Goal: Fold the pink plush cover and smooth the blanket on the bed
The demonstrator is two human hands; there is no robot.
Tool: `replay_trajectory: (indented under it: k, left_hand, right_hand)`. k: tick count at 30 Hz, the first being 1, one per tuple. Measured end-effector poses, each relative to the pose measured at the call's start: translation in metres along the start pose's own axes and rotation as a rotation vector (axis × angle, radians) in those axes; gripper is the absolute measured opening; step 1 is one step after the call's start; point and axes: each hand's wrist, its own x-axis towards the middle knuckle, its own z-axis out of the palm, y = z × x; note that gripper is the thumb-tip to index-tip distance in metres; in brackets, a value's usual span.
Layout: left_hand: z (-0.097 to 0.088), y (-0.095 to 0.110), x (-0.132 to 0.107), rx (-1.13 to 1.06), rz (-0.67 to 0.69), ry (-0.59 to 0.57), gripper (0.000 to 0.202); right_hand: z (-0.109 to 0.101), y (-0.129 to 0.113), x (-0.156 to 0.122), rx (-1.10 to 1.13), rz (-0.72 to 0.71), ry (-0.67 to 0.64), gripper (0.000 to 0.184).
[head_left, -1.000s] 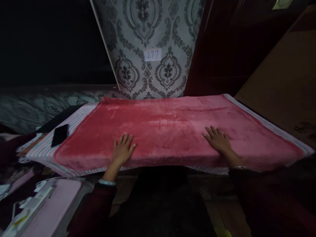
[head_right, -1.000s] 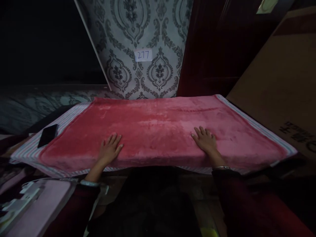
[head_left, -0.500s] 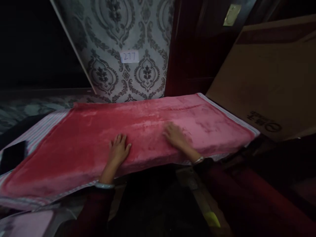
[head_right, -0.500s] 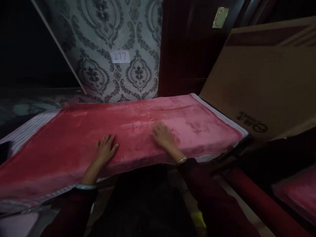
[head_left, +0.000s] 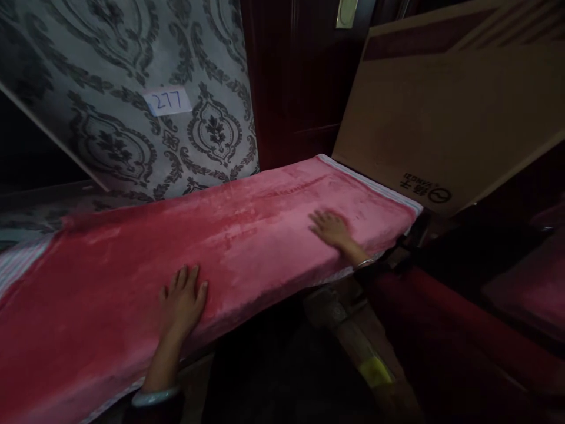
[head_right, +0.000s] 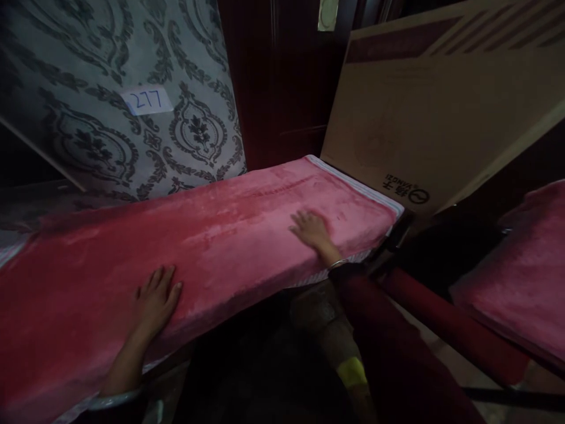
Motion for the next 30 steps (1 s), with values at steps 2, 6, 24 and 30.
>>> replay_trajectory:
  k: [2, 6, 24, 30]
  left_hand:
    - [0.001, 0.000, 0.000, -0.012, 0.004, 0.011, 0.061]
    - [0.002, 0.000, -0.001, -0.026, 0.005, 0.029, 0.060]
    - [0.003, -0.007, -0.002, 0.002, 0.022, 0.020, 0.059]
    - [0.023, -0.022, 0.002, -0.045, 0.033, 0.106, 0.063]
  right_hand:
    - [-0.001, 0.063, -0.002, -0.005, 0.210, 0.017, 0.061]
    - [0.000, 0.140, -0.017, 0.035, 0.436, 0.074, 0.063]
    - [0.007, -0.219, 0.027, 0.201, -0.796, 0.075, 0.055]
    - [-0.012, -0.080, 0.085, 0.084, -0.331, 0.092, 0.055]
